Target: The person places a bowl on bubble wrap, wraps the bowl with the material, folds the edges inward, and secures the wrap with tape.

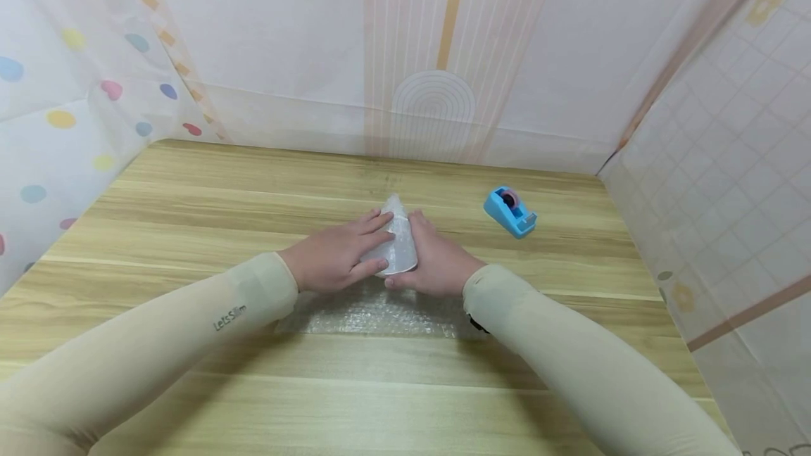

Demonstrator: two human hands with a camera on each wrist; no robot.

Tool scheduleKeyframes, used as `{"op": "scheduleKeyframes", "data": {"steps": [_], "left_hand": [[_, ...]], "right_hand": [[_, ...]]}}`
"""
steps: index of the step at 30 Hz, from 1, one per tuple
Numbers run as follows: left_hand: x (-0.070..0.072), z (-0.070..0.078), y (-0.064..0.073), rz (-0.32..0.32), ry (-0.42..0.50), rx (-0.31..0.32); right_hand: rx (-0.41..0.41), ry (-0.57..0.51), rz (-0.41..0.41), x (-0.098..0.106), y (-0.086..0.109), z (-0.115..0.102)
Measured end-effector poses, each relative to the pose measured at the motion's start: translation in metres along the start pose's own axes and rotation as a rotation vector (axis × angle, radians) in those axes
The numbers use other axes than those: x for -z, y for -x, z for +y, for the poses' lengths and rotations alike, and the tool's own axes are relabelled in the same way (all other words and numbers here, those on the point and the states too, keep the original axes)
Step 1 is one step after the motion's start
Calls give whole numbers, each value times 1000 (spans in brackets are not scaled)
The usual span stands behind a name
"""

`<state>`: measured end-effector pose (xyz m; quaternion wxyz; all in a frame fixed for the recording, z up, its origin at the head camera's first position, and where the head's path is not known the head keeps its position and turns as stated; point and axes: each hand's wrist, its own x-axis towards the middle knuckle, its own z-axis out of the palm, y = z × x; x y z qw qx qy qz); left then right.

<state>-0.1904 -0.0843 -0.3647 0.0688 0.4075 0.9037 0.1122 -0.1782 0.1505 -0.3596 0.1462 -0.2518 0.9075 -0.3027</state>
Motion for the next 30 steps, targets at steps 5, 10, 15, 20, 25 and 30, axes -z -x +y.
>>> {"op": "scheduleKeyframes", "data": {"steps": [5, 10, 15, 20, 25, 30], "left_hand": [[-3, 0, -3, -24, -16, 12], [-4, 2, -5, -44, -70, 18], [-3, 6, -6, -76, -119, 20], [-2, 9, -9, -84, -147, 20], [-2, 11, -12, -100, -162, 49], [-2, 12, -15, -101, -165, 64]], "right_hand": [[-27, 37, -10, -1, 1, 0], [-29, 54, -30, -2, 2, 0], [-34, 85, -60, -3, 3, 2], [-42, 128, -82, -3, 2, 3], [-38, 162, -98, -3, 1, 4], [-28, 173, -109, -1, 1, 6]]}}
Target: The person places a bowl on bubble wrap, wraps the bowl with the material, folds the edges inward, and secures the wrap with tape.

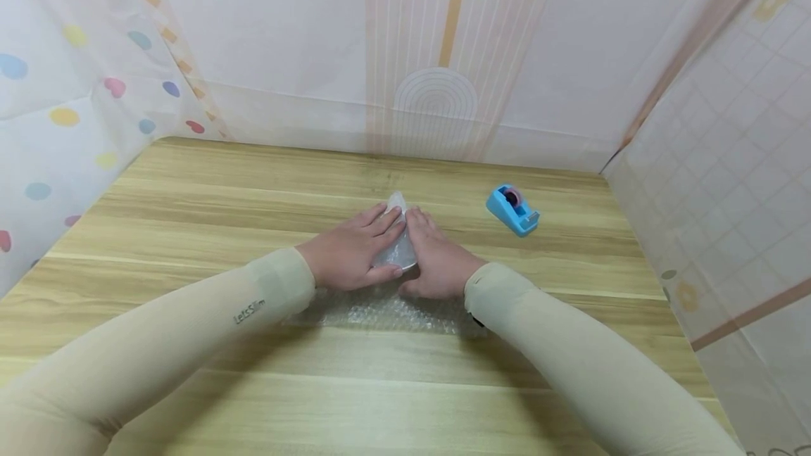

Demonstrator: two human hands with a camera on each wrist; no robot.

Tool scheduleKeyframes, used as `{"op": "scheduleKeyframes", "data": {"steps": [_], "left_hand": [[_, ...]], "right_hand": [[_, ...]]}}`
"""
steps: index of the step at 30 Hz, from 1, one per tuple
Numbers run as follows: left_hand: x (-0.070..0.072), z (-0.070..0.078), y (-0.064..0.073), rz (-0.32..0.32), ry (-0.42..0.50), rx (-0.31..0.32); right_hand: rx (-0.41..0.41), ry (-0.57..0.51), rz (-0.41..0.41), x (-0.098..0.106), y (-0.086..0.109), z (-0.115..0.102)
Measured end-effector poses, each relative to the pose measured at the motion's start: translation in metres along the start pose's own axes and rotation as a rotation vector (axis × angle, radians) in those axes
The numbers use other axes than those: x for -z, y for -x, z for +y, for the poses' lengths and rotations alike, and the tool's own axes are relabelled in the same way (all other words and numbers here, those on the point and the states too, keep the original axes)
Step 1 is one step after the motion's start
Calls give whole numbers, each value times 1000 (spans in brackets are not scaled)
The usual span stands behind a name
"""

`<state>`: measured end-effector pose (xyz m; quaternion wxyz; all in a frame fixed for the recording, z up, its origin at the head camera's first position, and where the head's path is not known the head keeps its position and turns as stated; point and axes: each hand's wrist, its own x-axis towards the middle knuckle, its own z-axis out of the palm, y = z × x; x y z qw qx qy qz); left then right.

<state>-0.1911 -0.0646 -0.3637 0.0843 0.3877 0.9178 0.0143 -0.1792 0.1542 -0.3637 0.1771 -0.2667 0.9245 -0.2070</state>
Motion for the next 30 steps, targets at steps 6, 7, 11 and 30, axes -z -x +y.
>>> {"op": "scheduleKeyframes", "data": {"steps": [6, 7, 11, 30], "left_hand": [[1, 0, -3, -9, -5, 13], [1, 0, -4, -10, -6, 15], [2, 0, -4, -15, -7, 20], [4, 3, -3, -47, 2, 32]], "right_hand": [[11, -4, -8, 3, -1, 1], [12, -2, -8, 3, -1, 2], [17, 5, -8, 3, -1, 3], [19, -3, -26, 3, 0, 6]]}}
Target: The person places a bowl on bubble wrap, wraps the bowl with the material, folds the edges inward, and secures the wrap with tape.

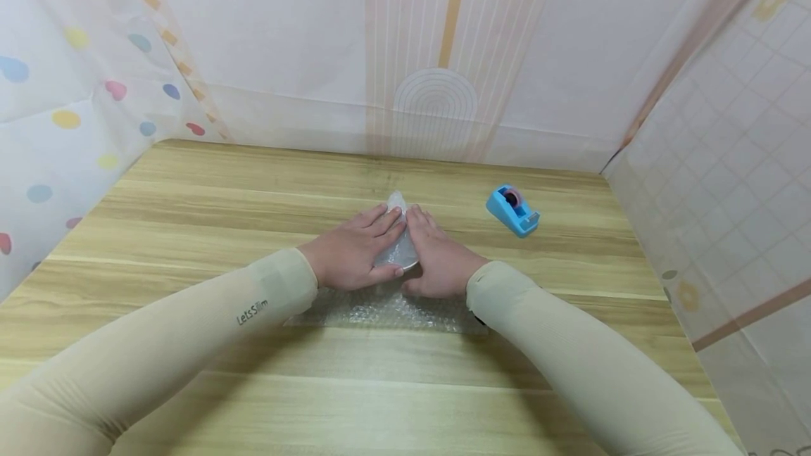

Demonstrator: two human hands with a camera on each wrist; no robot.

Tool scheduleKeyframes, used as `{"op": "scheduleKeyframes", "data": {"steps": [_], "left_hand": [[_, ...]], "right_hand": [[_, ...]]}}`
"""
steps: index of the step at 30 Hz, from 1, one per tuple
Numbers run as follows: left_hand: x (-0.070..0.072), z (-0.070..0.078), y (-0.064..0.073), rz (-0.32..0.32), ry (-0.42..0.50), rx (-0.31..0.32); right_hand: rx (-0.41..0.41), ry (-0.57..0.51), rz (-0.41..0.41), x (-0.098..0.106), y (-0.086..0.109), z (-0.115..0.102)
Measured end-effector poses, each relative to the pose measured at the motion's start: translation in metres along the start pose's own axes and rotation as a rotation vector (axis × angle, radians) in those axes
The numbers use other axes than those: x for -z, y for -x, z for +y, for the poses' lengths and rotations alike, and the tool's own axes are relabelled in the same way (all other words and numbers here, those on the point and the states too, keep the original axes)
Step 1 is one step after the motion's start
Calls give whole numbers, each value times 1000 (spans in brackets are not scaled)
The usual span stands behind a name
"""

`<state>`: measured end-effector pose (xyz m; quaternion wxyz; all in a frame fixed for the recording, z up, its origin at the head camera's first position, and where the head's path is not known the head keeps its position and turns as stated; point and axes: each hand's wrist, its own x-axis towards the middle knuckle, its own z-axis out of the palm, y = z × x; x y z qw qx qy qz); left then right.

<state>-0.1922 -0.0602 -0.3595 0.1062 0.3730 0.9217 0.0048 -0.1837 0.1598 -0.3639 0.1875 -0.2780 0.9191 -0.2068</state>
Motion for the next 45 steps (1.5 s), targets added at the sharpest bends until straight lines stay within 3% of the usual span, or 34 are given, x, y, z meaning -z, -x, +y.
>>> {"op": "scheduleKeyframes", "data": {"steps": [15, 22, 28, 45], "left_hand": [[0, 2, 1, -5, 6, 17], [1, 3, 2, 3, 25, 29], [1, 3, 0, -1, 23, 30], [2, -3, -9, -20, 42, 42]], "right_hand": [[3, -23, -4, 3, 14, 1], [47, -55, 43, 0, 28, 11], [-20, -16, 30, 0, 40, 18], [-104, 7, 27, 0, 53, 28]]}}
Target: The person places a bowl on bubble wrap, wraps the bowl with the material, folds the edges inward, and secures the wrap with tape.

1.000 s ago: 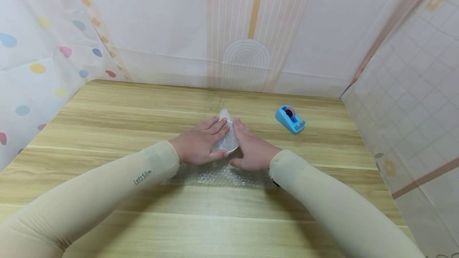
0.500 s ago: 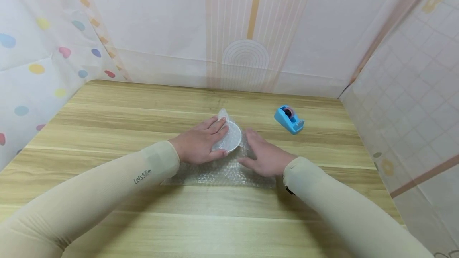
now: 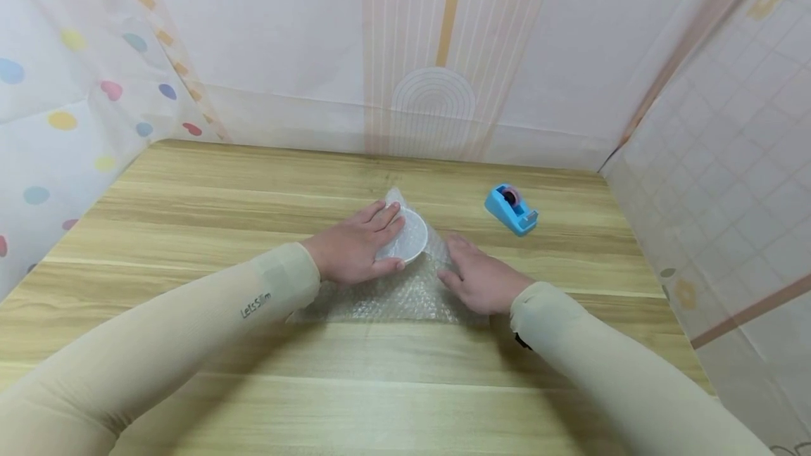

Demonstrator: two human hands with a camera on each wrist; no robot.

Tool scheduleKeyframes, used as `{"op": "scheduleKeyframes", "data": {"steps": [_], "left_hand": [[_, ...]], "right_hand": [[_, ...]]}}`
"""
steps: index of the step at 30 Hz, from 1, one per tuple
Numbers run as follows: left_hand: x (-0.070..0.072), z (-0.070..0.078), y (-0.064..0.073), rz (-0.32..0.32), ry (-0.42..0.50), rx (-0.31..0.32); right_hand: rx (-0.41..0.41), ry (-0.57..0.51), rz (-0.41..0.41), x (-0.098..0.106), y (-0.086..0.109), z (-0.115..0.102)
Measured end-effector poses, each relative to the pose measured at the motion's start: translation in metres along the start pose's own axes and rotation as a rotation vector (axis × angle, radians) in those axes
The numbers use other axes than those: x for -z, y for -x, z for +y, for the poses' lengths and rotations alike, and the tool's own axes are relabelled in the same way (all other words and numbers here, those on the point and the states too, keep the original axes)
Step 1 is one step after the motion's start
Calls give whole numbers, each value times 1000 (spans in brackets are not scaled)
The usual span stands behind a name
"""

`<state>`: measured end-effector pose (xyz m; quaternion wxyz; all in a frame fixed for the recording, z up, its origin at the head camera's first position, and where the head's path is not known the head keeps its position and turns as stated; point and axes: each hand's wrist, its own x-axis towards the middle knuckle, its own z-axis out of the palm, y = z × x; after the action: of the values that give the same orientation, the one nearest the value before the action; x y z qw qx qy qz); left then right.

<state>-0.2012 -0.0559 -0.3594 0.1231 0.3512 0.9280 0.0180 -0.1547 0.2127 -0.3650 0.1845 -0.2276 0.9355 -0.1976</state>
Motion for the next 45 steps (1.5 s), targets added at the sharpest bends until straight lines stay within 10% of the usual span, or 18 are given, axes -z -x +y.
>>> {"op": "scheduleKeyframes", "data": {"steps": [20, 45], "left_hand": [[5, -6, -8, -19, 5, 1], [8, -6, -10, -18, -13, -3]], "right_hand": [[-228, -12, 111, 6, 1, 0], [-281, 43, 144, 2, -3, 3]]}}
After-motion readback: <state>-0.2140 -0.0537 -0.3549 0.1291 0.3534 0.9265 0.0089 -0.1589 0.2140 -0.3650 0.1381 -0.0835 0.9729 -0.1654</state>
